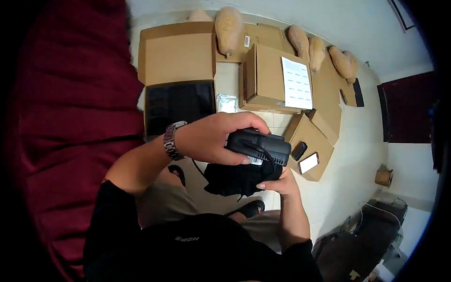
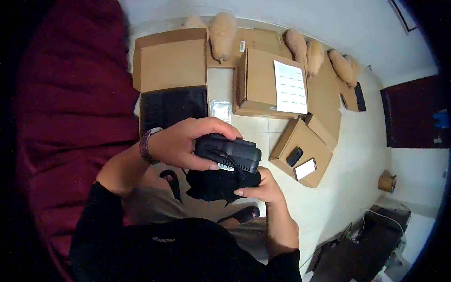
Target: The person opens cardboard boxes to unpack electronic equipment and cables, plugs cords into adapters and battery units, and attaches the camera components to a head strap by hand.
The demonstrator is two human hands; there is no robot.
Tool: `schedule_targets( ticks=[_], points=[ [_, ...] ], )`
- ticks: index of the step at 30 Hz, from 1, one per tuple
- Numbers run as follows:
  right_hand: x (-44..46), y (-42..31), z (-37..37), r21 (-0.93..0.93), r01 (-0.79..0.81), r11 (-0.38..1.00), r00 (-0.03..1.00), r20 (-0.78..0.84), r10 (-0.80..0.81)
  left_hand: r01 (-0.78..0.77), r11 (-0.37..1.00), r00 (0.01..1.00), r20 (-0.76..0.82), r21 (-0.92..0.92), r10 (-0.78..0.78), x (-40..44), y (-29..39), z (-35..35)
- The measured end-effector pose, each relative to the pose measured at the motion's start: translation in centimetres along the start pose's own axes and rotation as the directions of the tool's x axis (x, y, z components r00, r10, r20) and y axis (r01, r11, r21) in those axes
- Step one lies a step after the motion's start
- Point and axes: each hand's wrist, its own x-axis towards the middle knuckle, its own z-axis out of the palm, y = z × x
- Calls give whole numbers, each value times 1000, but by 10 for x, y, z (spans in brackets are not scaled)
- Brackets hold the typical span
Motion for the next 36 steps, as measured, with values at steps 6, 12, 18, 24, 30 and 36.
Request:
schedule_targets(
  ticks=[6,12,18,24,30,36],
  points=[
    [2,0,2,16,65,998,997,-49,-64,-57,998,998,16,-12,57,5,-2,2],
    [0,-8,-4,-158,82,984,994,88,-68,-54,996,999,5,70,54,4,-3,0],
    [-1,-12,-2,-93,-26,995,994,99,35,-14,978,999,-40,209,23,5,2,6],
    [-2,-14,1,-32,-39,999,988,150,44,-24,969,997,-69,248,42,7,-1,8],
    [-2,-15,1,28,-102,994,985,139,98,-4,986,999,-50,170,13,9,-7,11],
    [-3,-8,-2,9,-124,992,970,210,119,-2,997,1000,1,78,2,10,-15,9]
  ],
)
